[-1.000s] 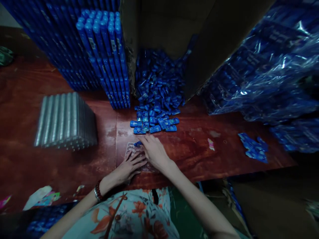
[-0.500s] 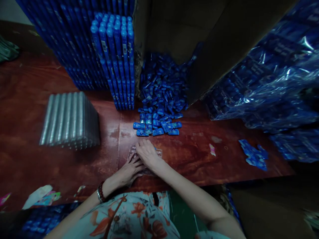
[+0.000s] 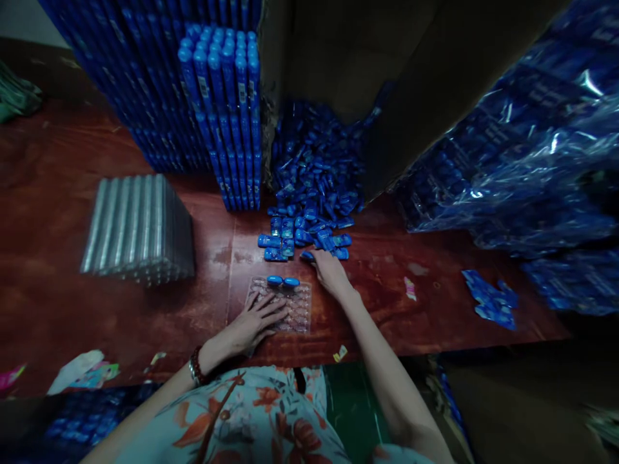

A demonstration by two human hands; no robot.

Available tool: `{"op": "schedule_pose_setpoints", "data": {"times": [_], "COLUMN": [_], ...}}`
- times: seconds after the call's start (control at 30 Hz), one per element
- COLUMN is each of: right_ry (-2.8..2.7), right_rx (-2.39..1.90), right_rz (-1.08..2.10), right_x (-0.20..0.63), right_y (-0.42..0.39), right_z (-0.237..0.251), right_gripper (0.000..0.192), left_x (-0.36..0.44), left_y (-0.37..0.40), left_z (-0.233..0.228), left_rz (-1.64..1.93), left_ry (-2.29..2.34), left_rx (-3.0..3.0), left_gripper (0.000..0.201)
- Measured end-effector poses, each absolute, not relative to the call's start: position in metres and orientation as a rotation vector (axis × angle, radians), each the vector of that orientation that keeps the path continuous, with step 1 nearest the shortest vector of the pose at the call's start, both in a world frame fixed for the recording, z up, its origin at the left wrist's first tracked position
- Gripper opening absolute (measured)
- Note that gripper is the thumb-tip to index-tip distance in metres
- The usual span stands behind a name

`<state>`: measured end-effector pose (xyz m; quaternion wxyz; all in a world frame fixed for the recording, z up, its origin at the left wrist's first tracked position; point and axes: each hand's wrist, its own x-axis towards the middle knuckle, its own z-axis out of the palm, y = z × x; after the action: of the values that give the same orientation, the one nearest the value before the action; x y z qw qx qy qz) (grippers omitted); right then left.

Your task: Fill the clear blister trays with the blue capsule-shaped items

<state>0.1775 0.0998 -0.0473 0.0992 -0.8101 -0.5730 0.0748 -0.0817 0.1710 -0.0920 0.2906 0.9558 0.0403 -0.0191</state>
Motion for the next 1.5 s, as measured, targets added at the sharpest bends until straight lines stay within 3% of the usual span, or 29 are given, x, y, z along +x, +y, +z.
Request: {"op": "schedule_pose_setpoints", "data": {"times": [0.13, 0.27, 0.33, 0.5, 0.67, 0.93, 1.03, 1.17, 1.27, 1.33, 1.4, 1.5], "right_ry": [-1.279, -1.453, -1.552, -1.939, -2.175, -1.958, -1.765, -1.664, -1.606, -1.563, -1.543, -1.601], "right_rx": [-2.176, -2.012, -2.011, -2.293, -2.414, -2.791, -2.825, -2.727, -2.731, -2.716, -2.667, -2.576], "right_rz": [0.364, 0.445, 0.335, 0.104, 0.096, 0.179, 0.156, 0.288, 0.33, 0.351, 0.393, 0.426], "right_x": [0.16, 0.127, 0.11, 0.086, 0.07, 0.062, 0.085, 0.125, 0.14, 0.142, 0.143, 0.148], "right_y": [0.047, 0.028, 0.035, 0.058, 0.078, 0.086, 0.105, 0.155, 0.182, 0.188, 0.186, 0.169], "right_z": [-0.033, -0.021, -0.023, -0.029, -0.02, 0.02, 0.034, 0.02, -0.004, -0.016, -0.022, -0.025], "right_gripper": [0.034, 0.021, 0.026, 0.027, 0.023, 0.043, 0.037, 0.031, 0.039, 0.045, 0.049, 0.051], "left_x": [-0.083, -0.083, -0.082, -0.082, -0.082, -0.08, -0.082, -0.09, -0.09, -0.077, -0.056, -0.019], "left_y": [0.171, 0.172, 0.172, 0.173, 0.175, 0.177, 0.177, 0.178, 0.189, 0.205, 0.226, 0.257], "left_z": [-0.085, -0.082, -0.083, -0.088, -0.091, -0.089, -0.088, -0.079, -0.066, -0.058, -0.053, -0.051], "left_rz": [-0.049, -0.059, -0.029, -0.01, 0.039, 0.013, 0.04, 0.252, 0.58, 0.738, 0.762, 0.496], "left_ry": [0.129, 0.131, 0.112, 0.092, 0.051, 0.036, 0.042, -0.019, 0.117, 0.344, 0.52, 0.44], "left_rx": [2.52, 2.531, 2.55, 2.575, 2.581, 2.577, 2.586, 2.563, 2.436, 2.338, 2.321, 2.518], "left_gripper": [0.054, 0.051, 0.051, 0.05, 0.049, 0.05, 0.049, 0.044, 0.024, 0.023, 0.022, 0.018]}}
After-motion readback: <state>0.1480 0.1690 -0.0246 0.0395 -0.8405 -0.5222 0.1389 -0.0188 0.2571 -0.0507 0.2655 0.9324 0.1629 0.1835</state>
